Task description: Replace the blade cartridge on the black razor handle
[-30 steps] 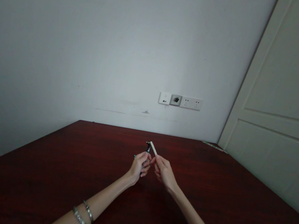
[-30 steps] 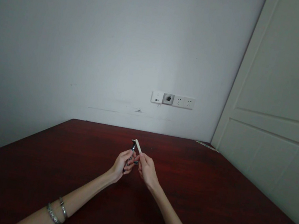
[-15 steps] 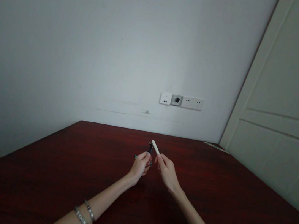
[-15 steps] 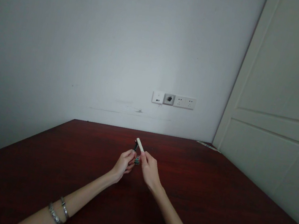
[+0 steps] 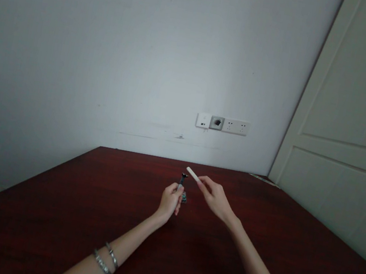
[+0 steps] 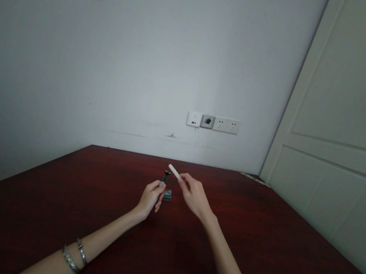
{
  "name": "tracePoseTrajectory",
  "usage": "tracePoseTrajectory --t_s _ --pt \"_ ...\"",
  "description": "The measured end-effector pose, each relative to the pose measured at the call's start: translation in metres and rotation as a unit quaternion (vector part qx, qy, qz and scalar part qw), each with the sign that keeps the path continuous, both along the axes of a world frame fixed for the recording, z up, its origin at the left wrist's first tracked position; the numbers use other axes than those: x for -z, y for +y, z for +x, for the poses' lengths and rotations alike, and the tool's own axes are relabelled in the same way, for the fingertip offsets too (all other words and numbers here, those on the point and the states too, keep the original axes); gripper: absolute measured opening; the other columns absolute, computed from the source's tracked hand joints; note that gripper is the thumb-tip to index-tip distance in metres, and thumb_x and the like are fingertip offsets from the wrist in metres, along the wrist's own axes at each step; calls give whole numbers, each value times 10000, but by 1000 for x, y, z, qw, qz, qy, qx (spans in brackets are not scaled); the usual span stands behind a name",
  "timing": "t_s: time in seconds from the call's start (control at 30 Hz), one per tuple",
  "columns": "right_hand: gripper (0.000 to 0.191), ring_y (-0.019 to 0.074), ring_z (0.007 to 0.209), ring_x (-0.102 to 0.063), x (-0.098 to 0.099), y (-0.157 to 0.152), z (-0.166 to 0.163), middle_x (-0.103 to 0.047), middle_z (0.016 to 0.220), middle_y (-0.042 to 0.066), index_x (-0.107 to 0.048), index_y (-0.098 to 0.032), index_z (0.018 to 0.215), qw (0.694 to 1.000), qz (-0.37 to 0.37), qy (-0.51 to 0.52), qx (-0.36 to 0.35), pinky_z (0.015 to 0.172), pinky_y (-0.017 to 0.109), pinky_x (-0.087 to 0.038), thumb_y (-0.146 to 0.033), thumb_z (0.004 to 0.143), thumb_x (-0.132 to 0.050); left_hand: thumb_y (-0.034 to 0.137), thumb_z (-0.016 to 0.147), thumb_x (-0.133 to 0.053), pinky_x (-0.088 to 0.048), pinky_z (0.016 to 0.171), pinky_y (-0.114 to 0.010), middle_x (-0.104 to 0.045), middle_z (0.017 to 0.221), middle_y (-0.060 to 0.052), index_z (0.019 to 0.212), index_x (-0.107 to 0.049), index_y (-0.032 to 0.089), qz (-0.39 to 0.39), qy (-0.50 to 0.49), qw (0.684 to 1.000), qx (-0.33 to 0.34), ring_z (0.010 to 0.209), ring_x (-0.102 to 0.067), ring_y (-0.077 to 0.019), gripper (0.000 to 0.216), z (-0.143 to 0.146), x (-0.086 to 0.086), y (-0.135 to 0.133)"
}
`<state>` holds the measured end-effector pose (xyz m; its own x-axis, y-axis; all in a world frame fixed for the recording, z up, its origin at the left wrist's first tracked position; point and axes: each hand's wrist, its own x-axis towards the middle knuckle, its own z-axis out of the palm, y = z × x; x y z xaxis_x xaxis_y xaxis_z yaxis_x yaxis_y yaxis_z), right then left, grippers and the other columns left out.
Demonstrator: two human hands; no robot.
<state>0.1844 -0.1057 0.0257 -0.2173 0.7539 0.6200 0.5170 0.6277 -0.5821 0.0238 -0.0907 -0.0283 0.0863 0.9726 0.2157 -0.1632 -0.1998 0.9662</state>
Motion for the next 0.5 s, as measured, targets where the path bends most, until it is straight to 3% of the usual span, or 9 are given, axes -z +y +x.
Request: tracePoseTrajectory --t_s 0.13,0.3,0.5 --pt "308 213 921 -584 -3 24 8 -647 1037 61 -634 -243 1061 996 30 -78 25 799 310 -421 -370 866 -432 469 738 -533 -182 239 -148 -368 422 98 672 -396 195 -30 -33 999 4 237 -227 -26 313 1 -1 -3" --pt "324 196 827 -610 -1 39 5 -671 942 64 -648 -243 1075 992 32 -123 20 760 298 -438 -380 866 -443 472 722 -557 -122 261 -135 -269 397 120 664 -364 206 -82 -80 993 13 259 -174 -21 334 2 -4 -6" --pt "315 179 740 -601 3 36 2 -678 848 58 -657 -245 1068 987 71 -133 61 751 290 -408 -359 878 -433 465 724 -567 -73 299 -138 -236 388 123 657 -350 205 -98 -100 990 9 269 -161 -15 346 4 -7 -8"
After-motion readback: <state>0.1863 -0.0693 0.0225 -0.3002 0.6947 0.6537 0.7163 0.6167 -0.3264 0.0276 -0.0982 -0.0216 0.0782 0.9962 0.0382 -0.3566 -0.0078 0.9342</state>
